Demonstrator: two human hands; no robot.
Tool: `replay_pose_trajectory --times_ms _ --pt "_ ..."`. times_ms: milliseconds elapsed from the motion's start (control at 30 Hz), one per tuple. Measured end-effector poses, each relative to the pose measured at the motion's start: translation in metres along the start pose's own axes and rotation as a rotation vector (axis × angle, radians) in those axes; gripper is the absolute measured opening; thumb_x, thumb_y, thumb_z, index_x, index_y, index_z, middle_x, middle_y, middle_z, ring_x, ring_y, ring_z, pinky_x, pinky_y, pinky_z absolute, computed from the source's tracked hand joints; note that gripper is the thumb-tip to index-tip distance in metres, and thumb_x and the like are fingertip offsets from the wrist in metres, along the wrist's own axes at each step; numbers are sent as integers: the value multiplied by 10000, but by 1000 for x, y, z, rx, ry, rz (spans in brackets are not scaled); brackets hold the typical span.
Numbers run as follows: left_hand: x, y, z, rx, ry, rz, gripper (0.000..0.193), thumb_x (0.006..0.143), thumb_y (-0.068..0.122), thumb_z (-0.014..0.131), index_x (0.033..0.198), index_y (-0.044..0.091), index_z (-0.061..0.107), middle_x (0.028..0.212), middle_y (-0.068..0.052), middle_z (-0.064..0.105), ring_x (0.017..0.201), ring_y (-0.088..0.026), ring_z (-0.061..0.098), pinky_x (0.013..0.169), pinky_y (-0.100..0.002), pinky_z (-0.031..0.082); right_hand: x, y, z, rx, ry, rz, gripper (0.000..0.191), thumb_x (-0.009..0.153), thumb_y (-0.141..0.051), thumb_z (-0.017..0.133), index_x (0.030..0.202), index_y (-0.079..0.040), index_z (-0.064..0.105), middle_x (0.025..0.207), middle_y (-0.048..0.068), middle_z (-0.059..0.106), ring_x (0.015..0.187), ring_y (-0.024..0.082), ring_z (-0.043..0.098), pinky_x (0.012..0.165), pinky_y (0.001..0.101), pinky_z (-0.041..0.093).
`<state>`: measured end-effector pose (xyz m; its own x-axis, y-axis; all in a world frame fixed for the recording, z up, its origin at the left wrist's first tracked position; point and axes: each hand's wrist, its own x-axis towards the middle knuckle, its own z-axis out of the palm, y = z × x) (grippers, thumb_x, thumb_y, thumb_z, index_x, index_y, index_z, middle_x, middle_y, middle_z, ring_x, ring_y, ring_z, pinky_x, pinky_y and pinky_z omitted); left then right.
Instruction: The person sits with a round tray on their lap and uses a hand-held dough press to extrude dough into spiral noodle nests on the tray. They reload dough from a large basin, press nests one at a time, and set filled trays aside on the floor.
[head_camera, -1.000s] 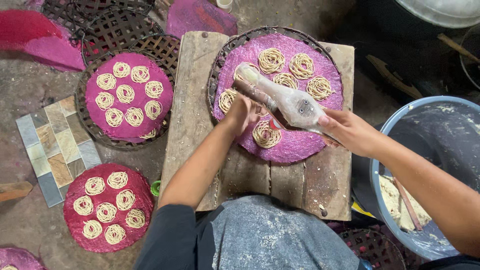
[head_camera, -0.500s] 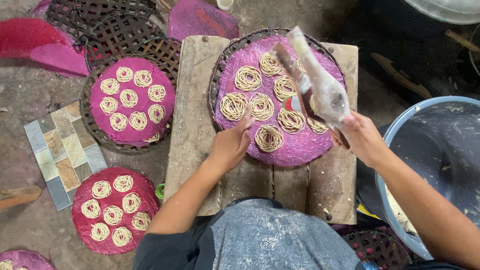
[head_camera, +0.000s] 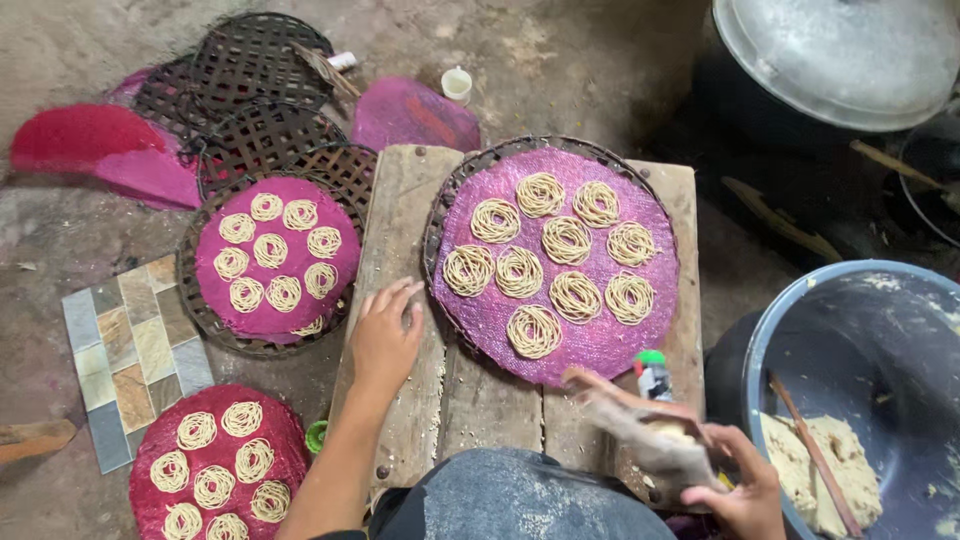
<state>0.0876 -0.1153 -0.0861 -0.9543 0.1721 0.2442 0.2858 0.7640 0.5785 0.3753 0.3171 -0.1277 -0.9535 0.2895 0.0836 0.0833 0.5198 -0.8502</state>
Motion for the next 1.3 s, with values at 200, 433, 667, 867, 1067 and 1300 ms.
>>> replay_pose_trajectory --times_ms 200,433,667,867,1067,1300 --pt "74 -6 32 38 61 115 283 920 223 643 1173 121 718 1314 -80 643 1220 -317 548 1026 -450 445 -11 22 10 -720 -292 113 903 403 -580 981 1161 -165 718 962 28 687 963 184 701 856 312 566" --pt "105 3 58 311 65 195 220 873 265 719 1019 111 776 1179 -67 670 1158 -279 558 996 -472 400 29 -94 1 -515 -39 -151 491 726 -347 803 1146 -106 723 1154 141 666 1055 291 680 876 385 558" --pt "112 23 51 299 -21 51 201 838 327 755 949 163 788 1118 -64 677 1123 -274 571 938 -470 390 202 -141 2 -454 -68 -210 360 936 -304 681 1245 -118 688 1169 137 613 1000 300 666 830 404 554" --pt "116 30 45 85 -1 -9 171 869 315 727 915 155 761 1045 -66 700 1074 -316 606 935 -496 450 313 -148 39 -684 -21 -309 329 931 -136 653 1258 -105 676 1240 123 605 1110 361 621 892 447 538" --pt "124 13 45 -126 -6 -56 158 848 278 739 918 138 755 977 -96 717 928 -327 683 783 -442 539 351 -143 60 -862 -139 -52 318 907 -207 681 1206 -99 694 1311 124 572 1153 352 612 901 459 532" --pt "129 -18 48 -152 -18 -145 168 850 312 741 938 169 733 891 -63 752 833 -281 725 733 -432 565 374 -106 80 -851 -110 -189 280 875 -226 758 1135 -124 779 1250 152 665 1109 384 656 918 477 539"
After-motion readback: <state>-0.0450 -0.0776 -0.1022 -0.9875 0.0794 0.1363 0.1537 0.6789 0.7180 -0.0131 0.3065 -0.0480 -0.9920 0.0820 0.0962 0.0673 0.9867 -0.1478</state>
